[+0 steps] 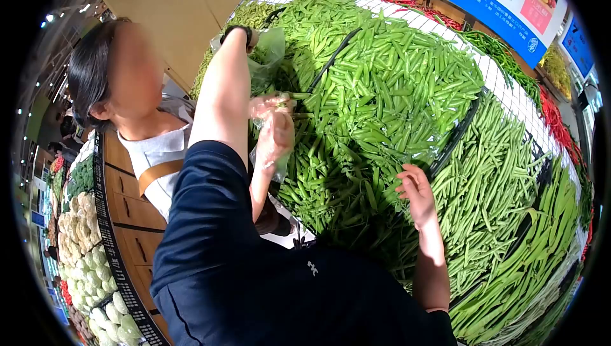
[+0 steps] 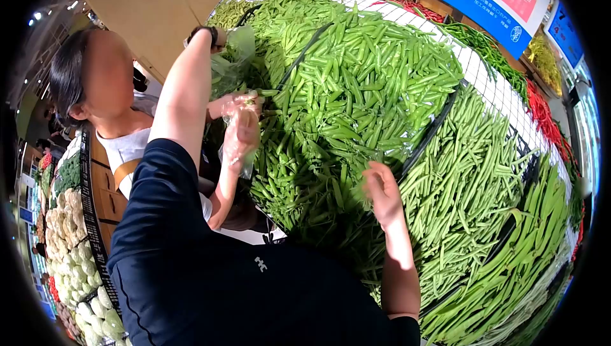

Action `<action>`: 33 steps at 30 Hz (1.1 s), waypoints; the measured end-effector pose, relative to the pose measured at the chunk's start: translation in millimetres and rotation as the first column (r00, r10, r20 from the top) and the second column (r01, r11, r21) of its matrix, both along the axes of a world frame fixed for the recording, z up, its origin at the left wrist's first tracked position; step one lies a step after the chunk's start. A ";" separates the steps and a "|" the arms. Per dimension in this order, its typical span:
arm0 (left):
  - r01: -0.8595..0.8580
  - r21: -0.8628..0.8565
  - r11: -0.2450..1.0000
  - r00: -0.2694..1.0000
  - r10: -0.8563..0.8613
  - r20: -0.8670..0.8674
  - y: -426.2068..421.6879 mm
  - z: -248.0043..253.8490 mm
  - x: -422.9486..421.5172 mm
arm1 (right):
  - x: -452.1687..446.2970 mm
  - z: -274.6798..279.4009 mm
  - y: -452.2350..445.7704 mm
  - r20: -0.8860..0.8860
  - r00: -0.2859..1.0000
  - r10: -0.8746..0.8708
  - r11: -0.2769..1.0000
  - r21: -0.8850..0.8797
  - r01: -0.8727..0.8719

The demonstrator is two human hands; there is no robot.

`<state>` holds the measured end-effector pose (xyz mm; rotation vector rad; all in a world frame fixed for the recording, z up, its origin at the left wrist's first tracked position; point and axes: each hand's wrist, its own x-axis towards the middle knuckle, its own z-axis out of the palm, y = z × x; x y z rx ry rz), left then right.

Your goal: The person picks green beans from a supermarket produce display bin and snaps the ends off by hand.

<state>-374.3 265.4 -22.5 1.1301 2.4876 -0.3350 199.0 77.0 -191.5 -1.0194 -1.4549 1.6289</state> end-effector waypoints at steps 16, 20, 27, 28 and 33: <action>0.341 0.252 0.905 0.886 -0.221 -0.408 34.4 -75.5 -107.4 | 34.4 40.7 75.0 0.482 0.630 -0.609 0.635 0.773 0.023; 0.520 0.041 0.853 0.725 -0.416 -0.549 3.3 -25.8 -1.0 | 14.6 33.0 103.5 0.570 0.553 -0.608 0.449 0.821 -0.353; 0.205 0.971 0.124 0.953 0.201 -0.227 -44.7 -10.7 122.6 | -11.0 2.7 126.3 0.851 0.210 -0.481 0.634 0.503 -0.588; 0.314 0.943 -0.107 0.944 0.141 -0.298 -49.4 -18.4 140.1 | -8.5 12.9 123.9 0.877 0.297 -0.378 0.703 0.481 -0.524; -0.109 0.994 0.005 0.884 -0.457 0.099 -112.6 -71.8 299.4 | 5.3 21.6 135.3 0.535 0.820 -0.202 0.921 0.389 -0.027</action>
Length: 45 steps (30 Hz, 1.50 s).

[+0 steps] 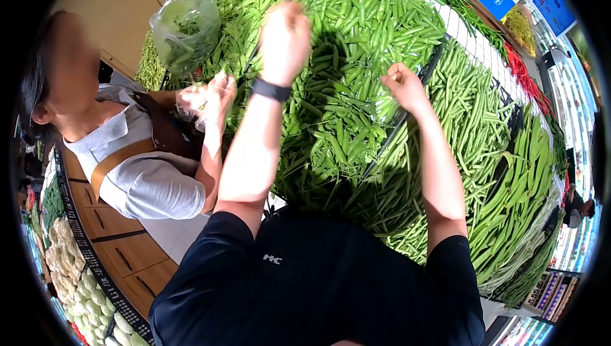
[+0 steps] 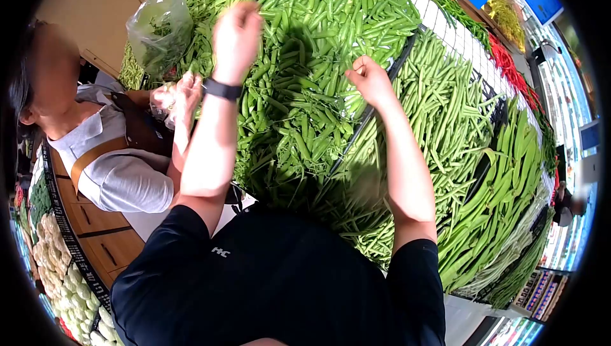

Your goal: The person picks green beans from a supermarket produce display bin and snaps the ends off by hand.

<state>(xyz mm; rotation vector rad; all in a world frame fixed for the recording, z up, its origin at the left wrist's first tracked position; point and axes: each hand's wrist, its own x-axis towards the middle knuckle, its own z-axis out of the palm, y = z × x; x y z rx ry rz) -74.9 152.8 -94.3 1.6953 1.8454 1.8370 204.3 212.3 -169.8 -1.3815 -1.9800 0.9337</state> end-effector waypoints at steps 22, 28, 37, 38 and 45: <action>0.362 -0.750 0.554 0.507 -0.792 -0.340 -34.4 -110.8 104.8 | 29.6 1.2 -118.9 0.431 0.899 0.072 0.958 0.220 -0.182; 0.455 -0.434 0.778 0.662 -0.621 -0.419 -53.9 -114.3 91.6 | 18.6 -8.8 -115.9 0.407 0.913 -0.029 0.943 0.314 -0.110; 0.513 -0.167 0.842 0.786 -0.539 -0.304 -73.4 -74.8 98.4 | 27.8 37.3 -127.0 -0.581 0.800 -0.150 0.890 0.273 0.366; 0.520 -0.164 0.838 0.781 -0.544 -0.307 -76.4 -67.0 105.0 | 24.8 46.0 -129.8 -0.622 0.778 -0.094 0.894 0.292 0.341; 0.526 -0.051 0.849 0.850 -0.527 -0.005 -98.5 -24.1 129.6 | 17.6 85.2 -179.2 -0.667 0.745 0.033 0.923 0.307 0.234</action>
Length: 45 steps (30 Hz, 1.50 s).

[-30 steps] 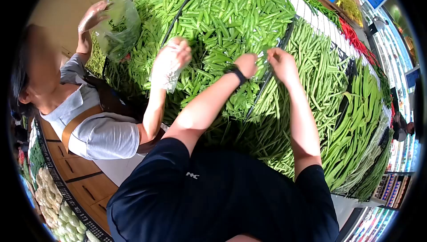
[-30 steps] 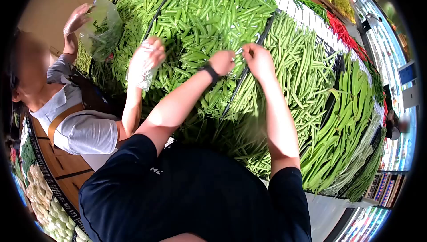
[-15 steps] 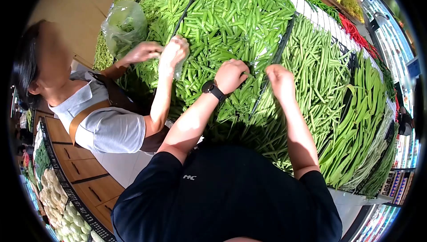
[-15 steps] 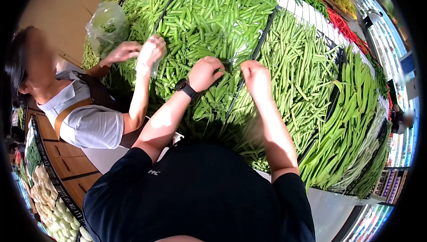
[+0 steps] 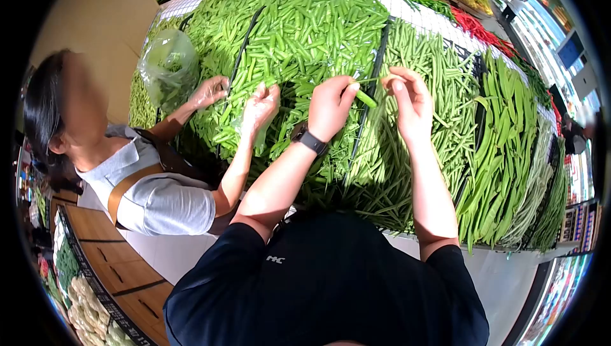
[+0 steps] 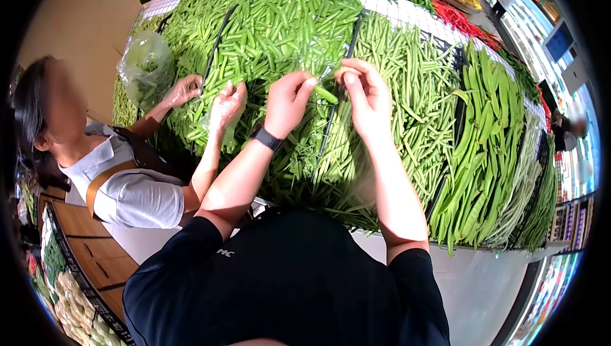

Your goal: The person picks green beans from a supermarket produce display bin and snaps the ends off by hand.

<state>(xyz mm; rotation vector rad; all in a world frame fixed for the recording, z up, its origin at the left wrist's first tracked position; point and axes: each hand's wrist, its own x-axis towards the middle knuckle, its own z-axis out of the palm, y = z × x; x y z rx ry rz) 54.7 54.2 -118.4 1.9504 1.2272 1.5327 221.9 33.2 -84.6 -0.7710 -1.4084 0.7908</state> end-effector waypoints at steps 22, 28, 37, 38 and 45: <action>0.137 -0.088 0.987 0.870 -0.162 -0.466 -115.9 44.8 -22.4 | 4.6 -13.9 -88.1 0.631 0.752 -0.188 0.962 0.271 0.013; 0.121 -0.083 0.989 0.876 -0.145 -0.460 -118.8 56.4 -28.0 | -11.5 -37.4 -84.6 0.203 0.972 -0.116 0.951 0.304 0.050; 0.147 -0.223 0.964 0.988 -0.134 0.071 -113.5 32.9 -17.5 | -13.9 25.8 -79.6 0.673 0.625 -0.395 0.867 0.498 0.012; 0.147 -0.226 0.963 0.988 -0.134 0.071 -113.2 31.7 -17.9 | -12.0 20.2 -76.6 0.745 0.585 -0.320 0.903 0.426 -0.049; 0.146 -0.154 0.977 0.908 -0.194 -0.370 -108.9 39.1 -33.6 | -7.5 13.5 -68.0 0.794 0.608 -0.018 0.910 0.264 -0.319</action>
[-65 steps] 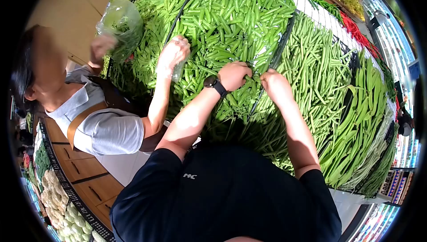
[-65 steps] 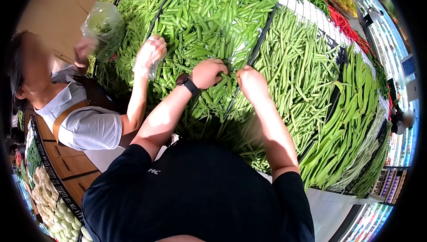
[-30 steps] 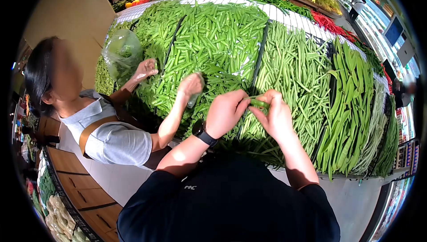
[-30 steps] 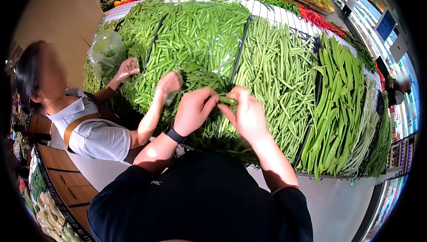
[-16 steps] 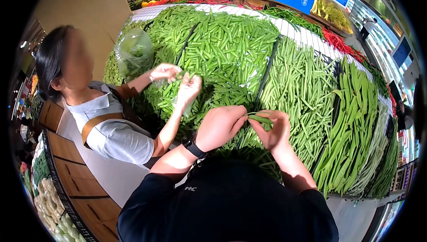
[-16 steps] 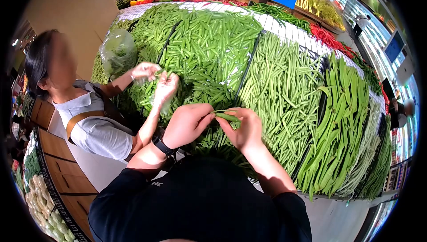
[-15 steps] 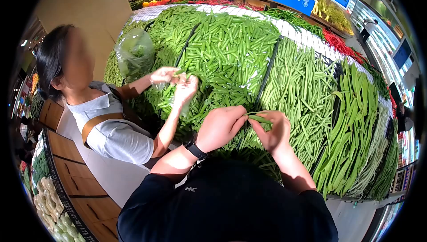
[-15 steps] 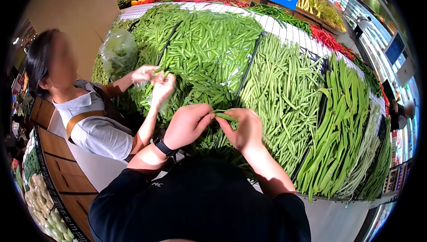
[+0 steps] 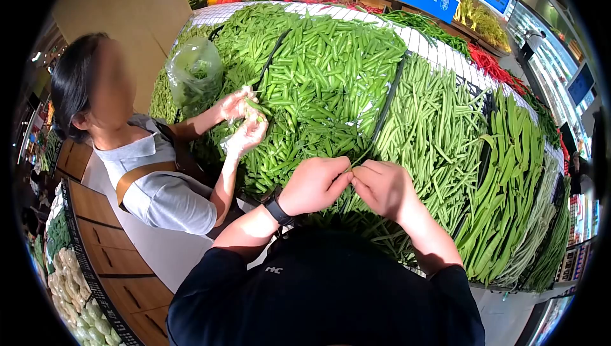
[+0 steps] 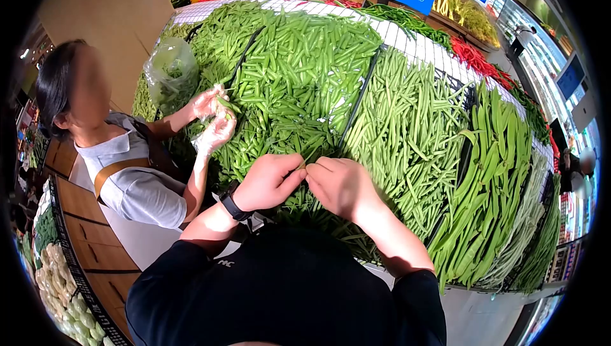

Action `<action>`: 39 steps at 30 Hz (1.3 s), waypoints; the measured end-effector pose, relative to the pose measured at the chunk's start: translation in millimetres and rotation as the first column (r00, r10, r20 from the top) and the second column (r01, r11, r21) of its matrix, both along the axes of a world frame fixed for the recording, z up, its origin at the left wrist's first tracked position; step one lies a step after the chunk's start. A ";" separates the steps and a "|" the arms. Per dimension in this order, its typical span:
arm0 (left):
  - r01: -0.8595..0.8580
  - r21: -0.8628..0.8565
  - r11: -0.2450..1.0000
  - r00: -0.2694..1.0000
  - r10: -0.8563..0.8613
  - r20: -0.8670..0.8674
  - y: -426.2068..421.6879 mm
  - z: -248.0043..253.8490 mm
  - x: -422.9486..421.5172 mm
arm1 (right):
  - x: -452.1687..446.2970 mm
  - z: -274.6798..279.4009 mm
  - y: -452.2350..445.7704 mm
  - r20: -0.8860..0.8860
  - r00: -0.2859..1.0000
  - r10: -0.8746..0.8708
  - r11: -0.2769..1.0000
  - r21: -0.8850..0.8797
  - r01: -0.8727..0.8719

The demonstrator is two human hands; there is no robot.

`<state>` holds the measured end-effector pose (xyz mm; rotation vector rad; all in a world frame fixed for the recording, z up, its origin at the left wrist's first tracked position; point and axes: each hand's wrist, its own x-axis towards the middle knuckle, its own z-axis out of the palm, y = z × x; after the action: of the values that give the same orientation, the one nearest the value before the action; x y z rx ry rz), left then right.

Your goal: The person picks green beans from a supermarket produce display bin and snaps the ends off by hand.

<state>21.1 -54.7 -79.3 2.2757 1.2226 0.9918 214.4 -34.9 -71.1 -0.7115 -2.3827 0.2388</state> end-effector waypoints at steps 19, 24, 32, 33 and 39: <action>-0.013 -0.257 0.966 0.395 0.241 0.887 16.8 -22.0 -25.5 | -36.3 -15.7 139.5 -0.252 0.883 -0.396 0.725 -0.676 0.132; 0.199 -0.391 0.899 0.407 0.287 0.867 12.4 -66.4 -30.2 | -77.5 -9.6 307.3 -0.295 0.885 -0.361 0.736 -0.672 0.077; 0.033 -0.445 0.895 0.457 0.383 0.803 10.0 -94.5 -48.5 | -182.6 -28.7 356.2 0.401 0.826 -0.396 0.918 0.142 0.370; 0.014 -0.445 0.896 0.466 0.388 0.795 10.1 -95.6 -50.7 | -191.0 -43.9 369.1 0.450 0.794 -0.409 0.907 0.107 0.407; -0.093 -0.448 0.889 0.427 0.442 0.789 11.3 -97.3 -65.4 | -177.2 -36.7 368.8 0.137 0.900 -0.414 0.910 0.080 0.406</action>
<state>-44.3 -43.4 -176.6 0.9534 1.1216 1.6249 37.2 333.9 -107.9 -1.2225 -2.2991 -0.0571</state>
